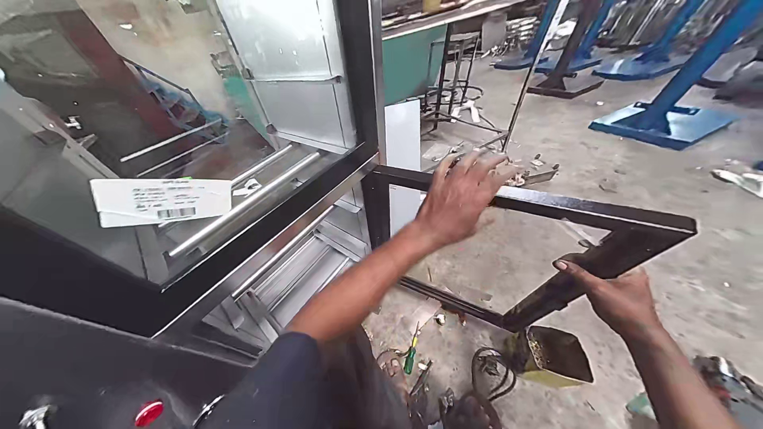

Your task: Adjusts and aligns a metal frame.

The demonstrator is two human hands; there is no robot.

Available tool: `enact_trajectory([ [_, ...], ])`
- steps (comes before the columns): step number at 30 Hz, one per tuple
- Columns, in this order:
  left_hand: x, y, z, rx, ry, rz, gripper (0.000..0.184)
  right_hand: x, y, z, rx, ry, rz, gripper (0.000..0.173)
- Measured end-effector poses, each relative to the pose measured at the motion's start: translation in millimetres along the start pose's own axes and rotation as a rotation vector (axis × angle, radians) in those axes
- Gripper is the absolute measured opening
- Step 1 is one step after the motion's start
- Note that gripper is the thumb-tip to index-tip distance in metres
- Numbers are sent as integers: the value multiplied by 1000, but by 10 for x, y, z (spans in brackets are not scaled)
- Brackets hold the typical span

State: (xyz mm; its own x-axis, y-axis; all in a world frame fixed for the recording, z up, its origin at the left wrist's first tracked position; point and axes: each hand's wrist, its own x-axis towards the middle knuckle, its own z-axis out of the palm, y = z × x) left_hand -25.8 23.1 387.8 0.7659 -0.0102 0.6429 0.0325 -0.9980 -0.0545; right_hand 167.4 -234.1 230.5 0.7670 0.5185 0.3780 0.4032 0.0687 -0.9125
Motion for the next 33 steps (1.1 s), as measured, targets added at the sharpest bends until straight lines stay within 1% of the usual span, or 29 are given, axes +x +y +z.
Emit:
enact_trajectory([
  [1,168,-101,-140,32,-149,-2,75,9,4,-3,7,2,-6,70],
  [2,312,-208,-201,22,-311,2,68,20,9,-7,16,6,-9,70],
  [4,510,-393,-149,-63,-611,-6,54,21,11,-4,26,10,-4,72],
  [5,542,-434,-115,-85,-681,-12,48,20,1,3,31,5,-2,71],
  [6,560,-445,-94,-78,-714,-8,46,17,-7,13,39,4,-1,71],
  [12,719,-440,-53,-6,-808,131,45,-7,-21,3,13,5,16,70],
  [17,754,-513,2,-11,-776,161,50,24,-52,-10,-47,27,31,77],
  [18,731,-498,12,-12,-770,185,50,-17,-57,-26,-81,33,56,76],
  [20,724,-529,51,-12,-747,213,52,-42,-91,-5,-124,55,58,69],
  [22,732,-568,88,3,-723,216,53,-40,-151,36,-139,45,22,66],
  [24,702,-562,106,12,-703,214,52,-89,-107,-2,-149,17,-4,70],
  [26,687,-523,92,2,-706,188,49,-153,-42,-74,-145,11,-17,67],
  [28,700,-518,54,11,-705,162,50,-106,-4,-87,-112,1,-41,65],
  [31,672,-547,48,11,-710,149,51,-12,-95,44,-62,-11,-31,66],
  [33,684,-533,113,-12,-688,154,47,-32,-125,28,-33,23,-17,65],
])
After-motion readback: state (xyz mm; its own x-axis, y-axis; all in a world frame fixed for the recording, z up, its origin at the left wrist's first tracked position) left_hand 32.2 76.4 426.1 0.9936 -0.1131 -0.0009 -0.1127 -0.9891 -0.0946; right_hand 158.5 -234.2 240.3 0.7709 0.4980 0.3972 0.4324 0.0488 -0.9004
